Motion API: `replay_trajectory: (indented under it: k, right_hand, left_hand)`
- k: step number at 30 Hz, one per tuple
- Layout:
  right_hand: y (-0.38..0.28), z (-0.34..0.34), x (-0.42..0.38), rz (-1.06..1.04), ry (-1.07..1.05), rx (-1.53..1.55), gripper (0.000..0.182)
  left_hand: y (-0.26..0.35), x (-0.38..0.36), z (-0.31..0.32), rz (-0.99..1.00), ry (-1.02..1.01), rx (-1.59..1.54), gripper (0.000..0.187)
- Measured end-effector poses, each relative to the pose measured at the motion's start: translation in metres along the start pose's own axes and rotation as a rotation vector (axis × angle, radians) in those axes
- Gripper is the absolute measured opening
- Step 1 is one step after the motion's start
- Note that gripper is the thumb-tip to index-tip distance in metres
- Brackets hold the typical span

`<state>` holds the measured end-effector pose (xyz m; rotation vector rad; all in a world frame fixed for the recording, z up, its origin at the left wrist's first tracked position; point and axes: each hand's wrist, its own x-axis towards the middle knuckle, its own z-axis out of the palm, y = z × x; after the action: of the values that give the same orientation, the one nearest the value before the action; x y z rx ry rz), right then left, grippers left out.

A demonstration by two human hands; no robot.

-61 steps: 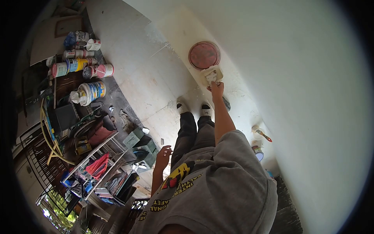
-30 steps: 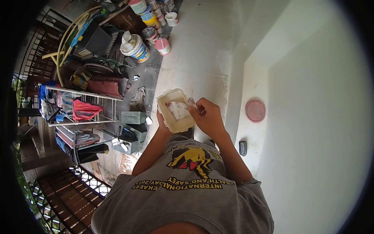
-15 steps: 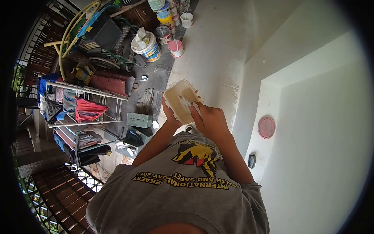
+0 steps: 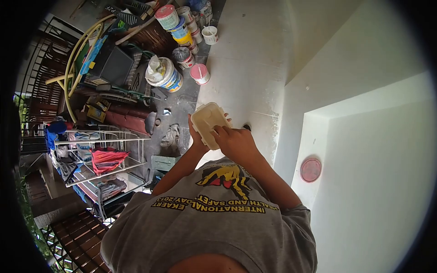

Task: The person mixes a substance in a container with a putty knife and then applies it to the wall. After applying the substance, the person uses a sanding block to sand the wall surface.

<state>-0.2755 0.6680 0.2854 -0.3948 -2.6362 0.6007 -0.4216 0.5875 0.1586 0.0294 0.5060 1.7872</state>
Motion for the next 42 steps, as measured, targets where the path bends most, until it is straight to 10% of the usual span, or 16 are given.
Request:
replay_trajectory:
  k: [16, 23, 42]
  right_hand:
    - [0.182, 0.003, 0.169, 0.025, -0.201, -0.042, 0.023]
    - [0.232, 0.012, 0.219, 0.162, -0.137, 0.123, 0.029]
    - [0.346, -0.021, 0.436, 0.549, 0.23, -0.138, 0.02]
  left_hand:
    - [0.052, 0.176, 0.049, 0.154, 0.386, 0.016, 0.08]
    - [0.077, 0.294, 0.022, 0.075, 0.069, -0.07, 0.08]
    - [0.22, 0.585, 0.097, -0.359, 0.036, 0.092, 0.092]
